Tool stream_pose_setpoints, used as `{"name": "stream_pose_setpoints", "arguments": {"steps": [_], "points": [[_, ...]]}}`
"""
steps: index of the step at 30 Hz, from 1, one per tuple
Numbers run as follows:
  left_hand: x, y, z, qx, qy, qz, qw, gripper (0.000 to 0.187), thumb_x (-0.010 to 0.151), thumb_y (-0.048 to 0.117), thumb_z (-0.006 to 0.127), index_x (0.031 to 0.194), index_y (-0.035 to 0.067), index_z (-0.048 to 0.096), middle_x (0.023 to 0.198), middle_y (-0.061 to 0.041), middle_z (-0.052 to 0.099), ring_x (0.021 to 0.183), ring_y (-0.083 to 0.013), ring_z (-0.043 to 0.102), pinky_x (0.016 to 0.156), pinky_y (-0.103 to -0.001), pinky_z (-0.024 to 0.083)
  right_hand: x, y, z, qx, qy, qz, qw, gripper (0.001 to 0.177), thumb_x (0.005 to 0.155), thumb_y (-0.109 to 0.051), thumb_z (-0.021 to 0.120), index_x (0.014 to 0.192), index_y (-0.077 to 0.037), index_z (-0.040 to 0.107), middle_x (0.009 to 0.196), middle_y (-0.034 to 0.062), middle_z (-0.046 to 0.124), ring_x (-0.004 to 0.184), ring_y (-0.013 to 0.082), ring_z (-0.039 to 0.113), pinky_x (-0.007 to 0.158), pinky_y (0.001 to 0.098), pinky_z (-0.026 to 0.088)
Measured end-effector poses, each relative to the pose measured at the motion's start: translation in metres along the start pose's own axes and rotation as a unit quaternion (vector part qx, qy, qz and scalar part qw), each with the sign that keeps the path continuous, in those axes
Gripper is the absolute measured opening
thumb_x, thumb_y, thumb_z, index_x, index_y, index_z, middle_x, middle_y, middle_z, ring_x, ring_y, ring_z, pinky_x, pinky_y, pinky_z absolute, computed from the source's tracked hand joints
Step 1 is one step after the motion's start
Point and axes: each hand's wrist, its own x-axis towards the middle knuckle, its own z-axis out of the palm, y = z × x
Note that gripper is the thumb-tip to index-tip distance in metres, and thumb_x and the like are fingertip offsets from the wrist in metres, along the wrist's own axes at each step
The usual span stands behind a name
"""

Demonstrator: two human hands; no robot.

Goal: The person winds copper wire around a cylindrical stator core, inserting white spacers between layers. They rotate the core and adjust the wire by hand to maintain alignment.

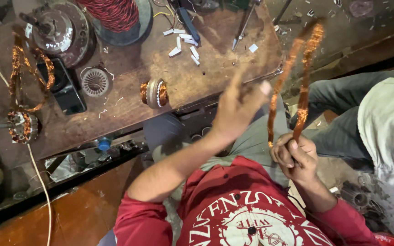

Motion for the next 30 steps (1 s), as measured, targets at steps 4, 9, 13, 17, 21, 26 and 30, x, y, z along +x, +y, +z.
{"name": "stream_pose_setpoints", "arguments": {"steps": [4,9,13,17,21,26,30], "points": [[-0.013,-0.026,0.019,0.070,-0.104,-0.056,0.991,0.047,0.101,0.033,0.070,0.130,-0.004,0.065,0.104,-0.009,0.074,0.098,-0.0154,0.070,0.086,-0.027,0.057,0.001,0.011,-0.004,0.003,-0.001,-0.008,1.000,0.030,0.110,-0.023,0.051,0.113,0.005,0.063,0.053,-0.0026,0.039,0.044,0.0082,0.032,0.053,0.0317,0.030],[-0.012,-0.043,0.041,-0.037,-0.140,-0.026,0.989,0.033,0.109,0.027,0.060,0.122,-0.003,0.065,0.094,-0.006,0.070,0.088,-0.0120,0.066,0.079,-0.026,0.056,-0.005,0.022,-0.007,-0.056,0.007,0.019,0.998,0.039,0.109,-0.038,0.054,0.108,0.001,0.060,0.079,0.0098,0.057,0.070,0.0202,0.055,0.066,0.0361,0.043],[-0.012,-0.042,0.038,-0.149,-0.156,-0.113,0.970,0.028,0.111,0.026,0.050,0.121,0.002,0.060,0.078,-0.001,0.062,0.068,-0.0098,0.063,0.056,-0.023,0.047,-0.004,0.013,-0.025,-0.093,0.066,-0.039,0.993,0.069,0.109,-0.064,0.047,0.118,0.003,0.059,0.112,0.0132,0.060,0.103,0.0222,0.058,0.092,0.0325,0.046],[-0.020,-0.041,0.032,-0.070,-0.183,-0.087,0.977,0.028,0.110,0.027,0.050,0.118,0.002,0.061,0.082,0.002,0.060,0.062,-0.0054,0.053,0.050,-0.022,0.043,0.015,-0.005,-0.043,0.014,0.114,0.024,0.993,0.087,0.108,-0.074,0.038,0.140,0.006,0.054,0.112,0.0214,0.064,0.090,0.0298,0.061,0.081,0.0502,0.051],[-0.030,-0.043,0.034,-0.003,-0.246,-0.163,0.955,0.028,0.106,0.030,0.055,0.108,0.003,0.062,0.070,0.001,0.060,0.052,-0.0063,0.052,0.044,-0.023,0.040,0.069,-0.026,-0.031,-0.080,-0.062,0.097,0.990,0.107,0.092,-0.089,0.036,0.144,0.003,0.052,0.133,0.0216,0.062,0.109,0.0316,0.059,0.094,0.0500,0.045],[-0.063,-0.058,0.017,-0.035,-0.335,-0.167,0.927,0.026,0.100,0.030,0.067,0.106,0.006,0.061,0.077,0.002,0.061,0.064,-0.0094,0.061,0.056,-0.029,0.052,0.138,-0.073,-0.023,0.174,-0.022,0.056,0.983,0.098,0.090,-0.086,0.031,0.140,-0.003,0.045,0.117,0.0214,0.051,0.114,0.0409,0.051,0.113,0.0644,0.040],[-0.083,-0.067,-0.002,0.152,-0.282,0.072,0.944,0.034,0.108,0.038,0.060,0.101,0.005,0.059,0.081,-0.007,0.062,0.070,-0.0166,0.064,0.067,-0.033,0.052,0.164,-0.111,-0.062,0.212,0.074,0.023,0.974,0.097,0.093,-0.081,0.034,0.143,0.001,0.047,0.122,0.0222,0.054,0.116,0.0373,0.053,0.113,0.0579,0.041]]}}
